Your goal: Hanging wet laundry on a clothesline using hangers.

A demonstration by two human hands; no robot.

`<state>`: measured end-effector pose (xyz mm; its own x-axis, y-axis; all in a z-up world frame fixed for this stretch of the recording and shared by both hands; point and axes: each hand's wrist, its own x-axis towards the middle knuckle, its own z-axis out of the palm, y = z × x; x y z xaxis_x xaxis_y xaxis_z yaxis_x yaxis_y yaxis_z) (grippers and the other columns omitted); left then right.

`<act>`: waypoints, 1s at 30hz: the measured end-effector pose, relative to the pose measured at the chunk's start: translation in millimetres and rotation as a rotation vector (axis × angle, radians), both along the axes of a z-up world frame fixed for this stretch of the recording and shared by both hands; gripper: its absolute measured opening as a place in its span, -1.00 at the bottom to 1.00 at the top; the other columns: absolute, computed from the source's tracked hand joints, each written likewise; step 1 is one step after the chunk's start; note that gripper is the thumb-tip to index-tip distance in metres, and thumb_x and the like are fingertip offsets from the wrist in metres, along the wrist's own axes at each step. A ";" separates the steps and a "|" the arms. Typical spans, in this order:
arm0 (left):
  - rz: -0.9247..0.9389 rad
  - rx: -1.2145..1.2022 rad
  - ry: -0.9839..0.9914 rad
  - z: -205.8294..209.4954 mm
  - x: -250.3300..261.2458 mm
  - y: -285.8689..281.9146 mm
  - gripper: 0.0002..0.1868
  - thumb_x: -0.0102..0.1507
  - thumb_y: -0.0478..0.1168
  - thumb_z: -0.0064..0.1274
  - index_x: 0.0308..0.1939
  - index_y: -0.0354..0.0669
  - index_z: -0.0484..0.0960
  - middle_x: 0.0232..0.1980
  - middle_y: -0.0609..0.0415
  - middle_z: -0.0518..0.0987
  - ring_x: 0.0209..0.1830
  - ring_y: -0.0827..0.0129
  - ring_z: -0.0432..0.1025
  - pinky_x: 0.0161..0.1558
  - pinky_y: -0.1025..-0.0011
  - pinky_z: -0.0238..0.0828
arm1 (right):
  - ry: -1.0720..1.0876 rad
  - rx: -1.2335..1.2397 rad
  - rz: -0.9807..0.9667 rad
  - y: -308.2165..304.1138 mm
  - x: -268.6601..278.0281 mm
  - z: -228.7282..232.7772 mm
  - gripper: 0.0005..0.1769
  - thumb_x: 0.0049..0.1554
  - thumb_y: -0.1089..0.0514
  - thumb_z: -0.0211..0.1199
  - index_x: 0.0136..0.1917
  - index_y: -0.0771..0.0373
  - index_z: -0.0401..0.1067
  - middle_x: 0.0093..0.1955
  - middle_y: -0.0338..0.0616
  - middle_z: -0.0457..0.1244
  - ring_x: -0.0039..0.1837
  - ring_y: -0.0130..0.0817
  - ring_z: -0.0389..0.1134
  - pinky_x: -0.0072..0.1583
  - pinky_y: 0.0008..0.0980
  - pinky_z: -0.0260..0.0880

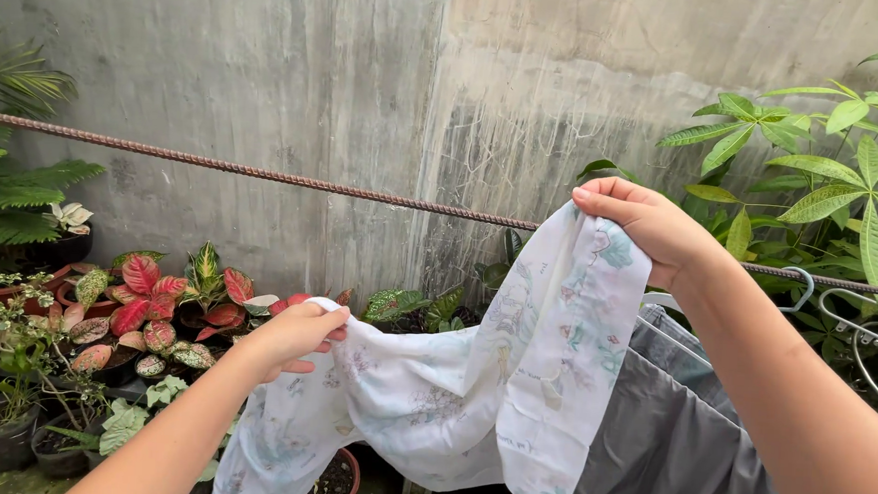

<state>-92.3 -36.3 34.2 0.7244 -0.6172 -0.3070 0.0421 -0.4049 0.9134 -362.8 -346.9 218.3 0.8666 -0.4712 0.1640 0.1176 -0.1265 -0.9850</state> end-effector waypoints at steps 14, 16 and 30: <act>-0.278 -0.483 -0.985 75.4 -180.7 -61.2 0.10 0.05 0.04 0.36 0.51 -0.20 0.05 0.36 -0.29 0.28 0.33 -0.05 0.31 0.30 0.14 0.28 | -0.371 0.328 -0.146 28.4 82.0 44.0 -0.77 0.16 0.21 0.35 0.11 0.19 0.49 -0.10 -0.29 0.34 -0.11 -0.45 0.37 -0.01 -0.27 0.50; -0.299 -0.489 -0.840 67.3 -161.2 -65.2 -0.11 0.10 -0.01 0.28 0.42 -0.17 0.24 0.26 -0.17 0.46 0.19 0.07 0.43 0.21 0.20 0.39 | -0.354 0.324 -0.174 27.9 73.4 46.4 -0.77 0.16 0.19 0.35 0.11 0.19 0.51 -0.11 -0.28 0.33 -0.12 -0.44 0.35 -0.02 -0.26 0.49; -0.212 -0.364 -0.265 101.8 -91.5 -72.2 -0.67 0.35 -0.18 -0.07 0.16 -0.09 0.65 -0.16 0.13 0.65 -0.31 0.41 0.49 -0.30 0.27 0.42 | -0.317 0.356 -0.459 -73.6 11.7 -36.9 -0.71 0.19 0.21 0.29 0.20 0.22 0.51 0.05 -0.19 0.33 0.03 -0.36 0.37 0.07 -0.34 0.48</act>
<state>-183.8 -108.5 136.1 0.5952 -0.7925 0.1331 -0.2592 -0.0326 0.9653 -351.1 -420.5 181.4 0.5006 -0.8536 0.1441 0.4205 0.0943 -0.9024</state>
